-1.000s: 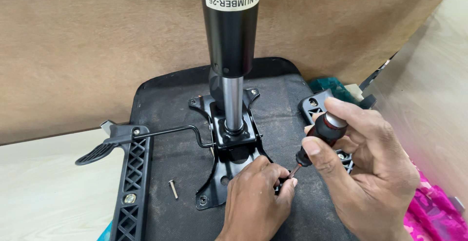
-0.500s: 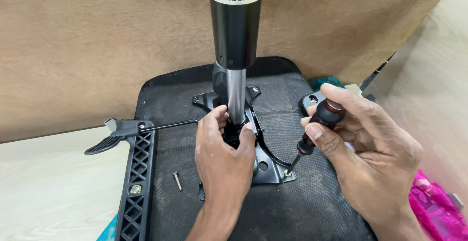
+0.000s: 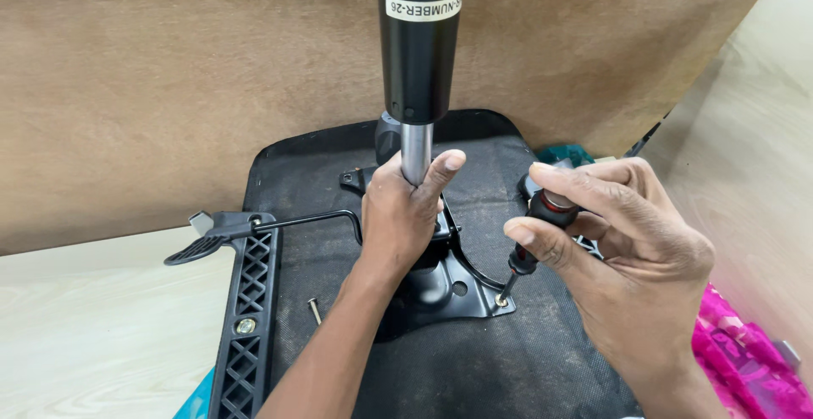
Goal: The person disassembles an office chair on a desk. They use a screwdriver to unscrew the bolts holding the metal seat-mounting plate to the seat underside, remove the gas lift cylinder from the seat plate, and then unscrew the bolts attaching the armrest to the seat base.
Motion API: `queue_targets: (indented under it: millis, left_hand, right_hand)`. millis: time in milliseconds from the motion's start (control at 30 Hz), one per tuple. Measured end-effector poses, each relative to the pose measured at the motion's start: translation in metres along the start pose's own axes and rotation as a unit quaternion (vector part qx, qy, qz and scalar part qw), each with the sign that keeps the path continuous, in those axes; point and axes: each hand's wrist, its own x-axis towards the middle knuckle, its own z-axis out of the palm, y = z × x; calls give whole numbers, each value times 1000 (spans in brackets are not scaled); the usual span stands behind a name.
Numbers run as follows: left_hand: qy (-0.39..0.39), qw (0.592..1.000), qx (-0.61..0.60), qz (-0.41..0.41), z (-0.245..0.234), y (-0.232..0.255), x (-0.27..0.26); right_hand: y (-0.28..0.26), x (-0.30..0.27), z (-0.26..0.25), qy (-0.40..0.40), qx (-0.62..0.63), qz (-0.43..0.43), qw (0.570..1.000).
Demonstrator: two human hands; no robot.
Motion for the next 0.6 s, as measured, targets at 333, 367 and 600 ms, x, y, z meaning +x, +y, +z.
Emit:
queue_targets:
  millis: [333, 367, 600]
  left_hand:
    - [98, 992, -49, -64, 12, 26, 6]
    - [102, 991, -45, -72, 12, 27, 5]
    - [132, 986, -46, -85, 16, 23, 10]
  right_hand:
    - [-13, 1, -2, -2, -69, -29, 997]
    - [-12, 1, -3, -7, -58, -27, 998]
    - [2, -16, -2, -4, 110, -52, 993]
